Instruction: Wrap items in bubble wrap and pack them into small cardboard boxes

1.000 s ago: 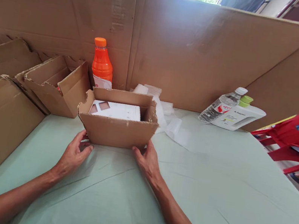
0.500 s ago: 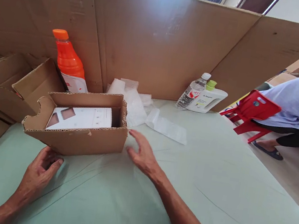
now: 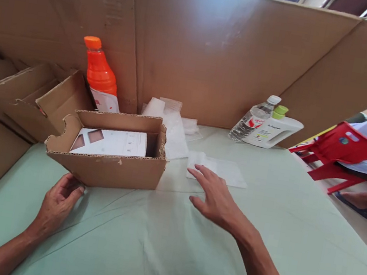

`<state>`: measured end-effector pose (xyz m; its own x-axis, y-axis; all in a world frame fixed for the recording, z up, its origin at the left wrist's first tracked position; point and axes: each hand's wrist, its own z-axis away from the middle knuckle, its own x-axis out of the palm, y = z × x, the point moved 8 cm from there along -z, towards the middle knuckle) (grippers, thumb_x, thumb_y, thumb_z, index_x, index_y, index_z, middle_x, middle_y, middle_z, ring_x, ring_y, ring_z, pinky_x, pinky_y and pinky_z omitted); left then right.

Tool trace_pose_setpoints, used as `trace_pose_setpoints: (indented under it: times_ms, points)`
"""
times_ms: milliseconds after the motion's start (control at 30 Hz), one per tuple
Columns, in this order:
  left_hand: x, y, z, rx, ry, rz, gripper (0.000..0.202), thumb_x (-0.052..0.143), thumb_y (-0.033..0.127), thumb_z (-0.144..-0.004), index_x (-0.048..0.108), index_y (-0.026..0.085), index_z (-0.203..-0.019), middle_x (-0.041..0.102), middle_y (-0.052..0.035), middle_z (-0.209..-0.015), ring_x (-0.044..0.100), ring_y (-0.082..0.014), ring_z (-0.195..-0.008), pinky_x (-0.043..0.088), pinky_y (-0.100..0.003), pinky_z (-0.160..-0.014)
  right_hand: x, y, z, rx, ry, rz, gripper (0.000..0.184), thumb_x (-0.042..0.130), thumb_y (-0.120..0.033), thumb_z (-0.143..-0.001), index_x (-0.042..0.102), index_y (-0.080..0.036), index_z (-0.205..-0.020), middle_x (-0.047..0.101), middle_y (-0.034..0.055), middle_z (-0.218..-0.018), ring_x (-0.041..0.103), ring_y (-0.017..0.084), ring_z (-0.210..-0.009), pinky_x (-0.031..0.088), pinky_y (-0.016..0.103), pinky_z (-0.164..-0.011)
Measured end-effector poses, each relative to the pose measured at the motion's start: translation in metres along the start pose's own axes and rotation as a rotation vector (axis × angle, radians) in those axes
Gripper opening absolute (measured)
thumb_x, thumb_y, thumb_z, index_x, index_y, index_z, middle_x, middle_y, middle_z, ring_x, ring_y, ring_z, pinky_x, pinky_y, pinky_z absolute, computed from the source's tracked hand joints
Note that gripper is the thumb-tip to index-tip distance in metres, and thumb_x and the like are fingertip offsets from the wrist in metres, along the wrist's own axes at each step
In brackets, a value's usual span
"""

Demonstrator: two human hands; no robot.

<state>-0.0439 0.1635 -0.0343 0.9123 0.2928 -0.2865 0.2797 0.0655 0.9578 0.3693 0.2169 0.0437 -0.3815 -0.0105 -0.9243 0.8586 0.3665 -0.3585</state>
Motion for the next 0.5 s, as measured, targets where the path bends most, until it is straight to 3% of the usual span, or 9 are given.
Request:
trace_pose_setpoints:
  times_ms: [67, 133, 267, 367, 500]
  points:
    - [-0.001, 0.005, -0.001, 0.01, -0.013, 0.003, 0.046, 0.065, 0.045, -0.077, 0.058, 0.017, -0.114, 0.068, -0.009, -0.103, 0.067, -0.0217, -0.091, 0.055, -0.034, -0.082, 0.007, -0.025, 0.01, -0.024, -0.014, -0.162, 0.068, 0.065, -0.042, -0.085, 0.047, -0.033, -0.149, 0.046, 0.0089, -0.157, 0.046, 0.034, -0.142, 0.043, 0.055, -0.111]
    - [-0.004, 0.009, -0.003, 0.01, -0.031, -0.019, 0.051, 0.066, 0.046, -0.078, 0.056, 0.018, -0.12, 0.068, -0.0096, -0.105, 0.068, -0.0219, -0.091, 0.055, -0.034, -0.077, 0.023, -0.049, 0.002, 0.014, -0.032, -0.339, 0.068, 0.062, -0.048, -0.088, 0.044, -0.03, -0.151, 0.053, 0.0113, -0.15, 0.055, 0.033, -0.133, 0.051, 0.051, -0.103]
    - [-0.007, 0.021, -0.011, 0.061, -0.09, -0.074, 0.049, 0.066, 0.047, -0.08, 0.058, 0.02, -0.12, 0.068, -0.008, -0.102, 0.068, -0.021, -0.087, 0.055, -0.031, -0.068, 0.058, -0.08, -0.03, 0.088, -0.046, -0.59, 0.056, 0.061, -0.055, -0.087, 0.056, -0.022, -0.131, 0.071, 0.0111, -0.116, 0.068, 0.028, -0.096, 0.058, 0.043, -0.079]
    - [0.001, 0.029, -0.025, 0.111, -0.105, -0.09, 0.043, 0.064, 0.044, -0.082, 0.06, 0.02, -0.117, 0.068, -0.0063, -0.097, 0.066, -0.0195, -0.083, 0.054, -0.03, -0.068, 0.065, -0.078, -0.045, 0.164, 0.034, -0.601, 0.043, 0.058, -0.051, -0.087, 0.059, -0.02, -0.115, 0.073, 0.009, -0.099, 0.066, 0.024, -0.08, 0.055, 0.039, -0.07]
    - [0.024, 0.038, -0.051, 0.149, -0.093, -0.088, 0.049, 0.063, 0.043, -0.079, 0.06, 0.017, -0.121, 0.067, -0.0077, -0.101, 0.065, -0.0198, -0.084, 0.054, -0.032, -0.07, 0.059, -0.061, -0.058, 0.228, 0.121, -0.584, 0.037, 0.057, -0.045, -0.084, 0.059, -0.019, -0.11, 0.072, 0.0077, -0.096, 0.062, 0.021, -0.072, 0.052, 0.036, -0.067]
